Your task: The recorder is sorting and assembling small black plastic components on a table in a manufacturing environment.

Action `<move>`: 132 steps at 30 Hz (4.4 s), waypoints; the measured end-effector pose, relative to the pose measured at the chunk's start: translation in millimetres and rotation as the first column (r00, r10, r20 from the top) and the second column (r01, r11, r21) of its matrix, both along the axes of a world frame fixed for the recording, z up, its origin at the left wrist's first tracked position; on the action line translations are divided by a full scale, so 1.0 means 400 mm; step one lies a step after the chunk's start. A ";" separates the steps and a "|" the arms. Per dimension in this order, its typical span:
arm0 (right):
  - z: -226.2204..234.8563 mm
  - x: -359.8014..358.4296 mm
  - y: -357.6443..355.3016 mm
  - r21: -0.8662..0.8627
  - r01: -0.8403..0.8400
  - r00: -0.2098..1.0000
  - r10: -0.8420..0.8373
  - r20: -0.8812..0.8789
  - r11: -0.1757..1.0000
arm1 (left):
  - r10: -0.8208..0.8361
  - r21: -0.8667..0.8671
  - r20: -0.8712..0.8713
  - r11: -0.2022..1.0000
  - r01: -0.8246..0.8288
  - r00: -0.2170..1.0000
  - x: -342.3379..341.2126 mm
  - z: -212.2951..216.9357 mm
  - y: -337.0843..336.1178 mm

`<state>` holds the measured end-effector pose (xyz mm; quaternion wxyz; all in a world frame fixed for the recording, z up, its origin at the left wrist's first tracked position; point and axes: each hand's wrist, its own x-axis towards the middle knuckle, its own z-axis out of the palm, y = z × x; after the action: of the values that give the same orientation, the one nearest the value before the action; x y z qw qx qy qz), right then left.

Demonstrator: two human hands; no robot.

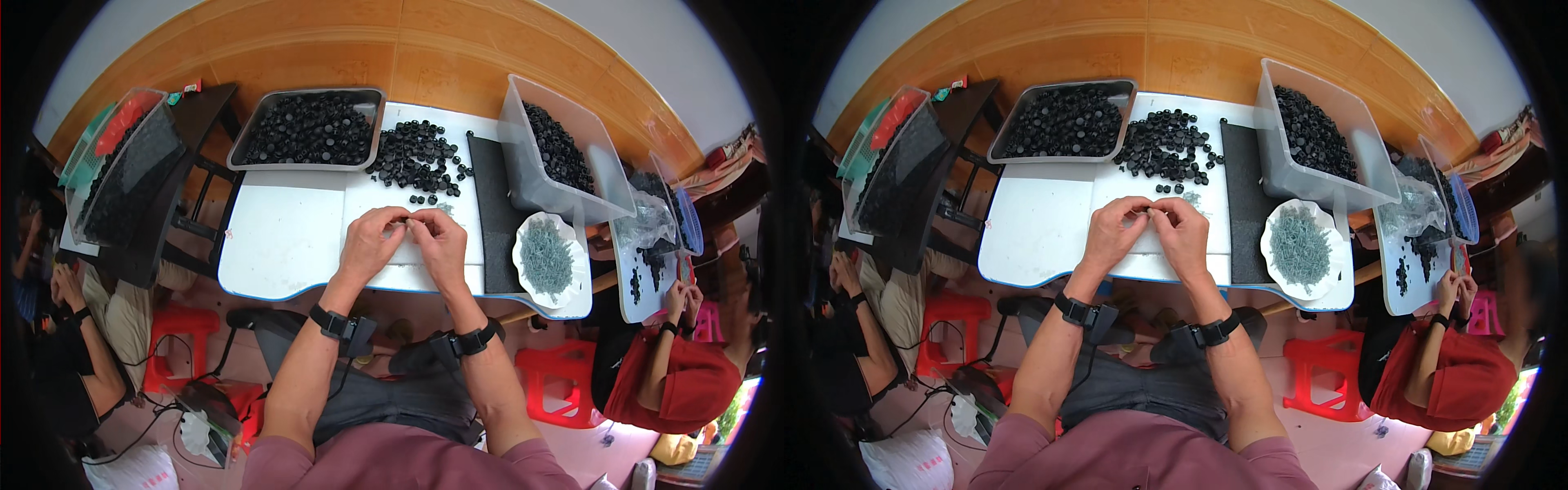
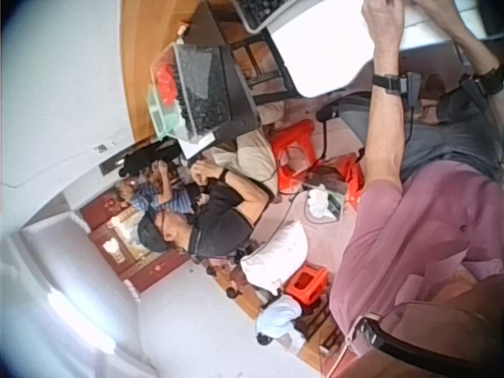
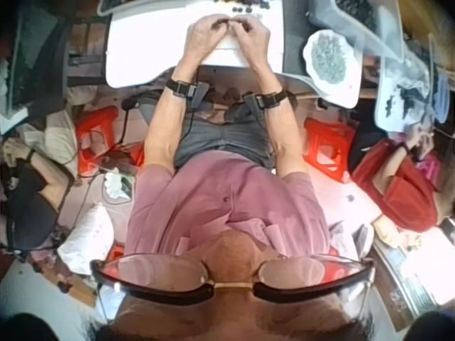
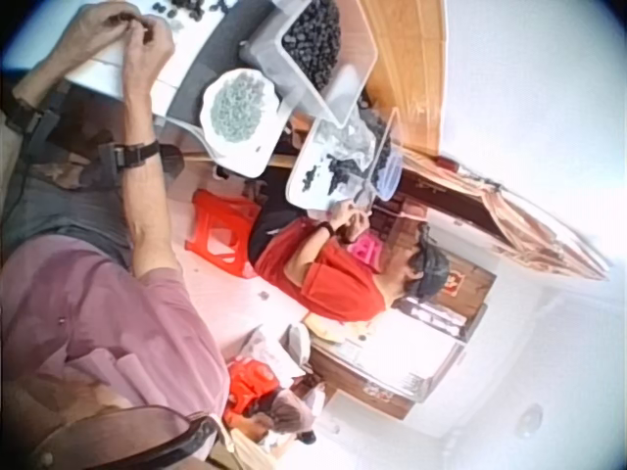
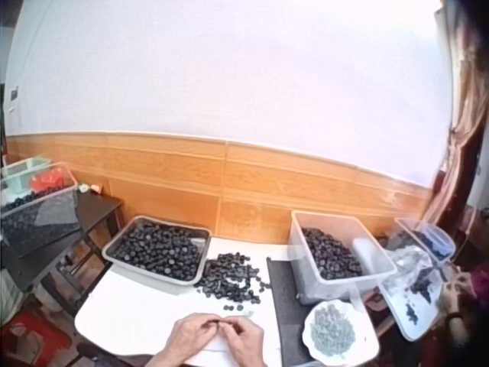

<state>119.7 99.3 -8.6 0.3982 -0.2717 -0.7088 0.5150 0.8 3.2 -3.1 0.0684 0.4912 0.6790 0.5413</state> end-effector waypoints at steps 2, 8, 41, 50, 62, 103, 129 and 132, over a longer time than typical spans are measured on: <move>0.003 0.003 0.000 -0.157 0.009 0.993 -0.028 -0.115 0.988 | -0.001 -0.004 0.065 1.000 0.001 0.998 0.004 0.004 -0.001; 0.006 0.018 0.011 0.085 -0.031 0.999 0.033 -0.022 0.996 | 0.005 0.022 0.214 1.000 -0.010 0.977 0.007 0.010 0.000; 0.004 0.028 0.010 -0.051 -0.045 0.991 0.038 -0.126 0.998 | -0.009 -0.076 0.165 0.997 0.021 0.986 0.005 0.002 0.003; 0.002 0.047 0.022 -0.154 0.087 0.986 -0.107 -0.126 0.984 | 0.068 -0.178 0.061 0.982 -0.056 0.996 -0.001 0.043 0.026; 0.009 0.051 0.037 -0.056 0.479 0.855 -0.480 -0.197 0.876 | 0.033 -0.226 -0.244 0.970 -0.090 0.969 0.016 0.068 0.132; 0.028 0.042 0.011 0.132 0.214 0.973 -0.200 -0.116 0.968 | 0.033 -0.134 -0.260 0.989 -0.070 0.965 -0.008 0.016 0.019; 0.020 0.033 0.011 0.295 0.057 0.993 -0.085 0.082 0.954 | 0.043 -0.024 -0.180 0.999 -0.048 0.983 0.018 -0.001 0.015; 0.023 0.034 0.008 0.226 0.074 0.991 -0.097 0.096 0.971 | 0.022 -0.087 -0.080 0.996 -0.029 0.997 0.010 0.000 0.011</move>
<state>133.2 102.6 0.5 0.4097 -0.2829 -0.7695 0.4000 5.0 7.6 -3.1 0.0561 0.5000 0.7107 0.4917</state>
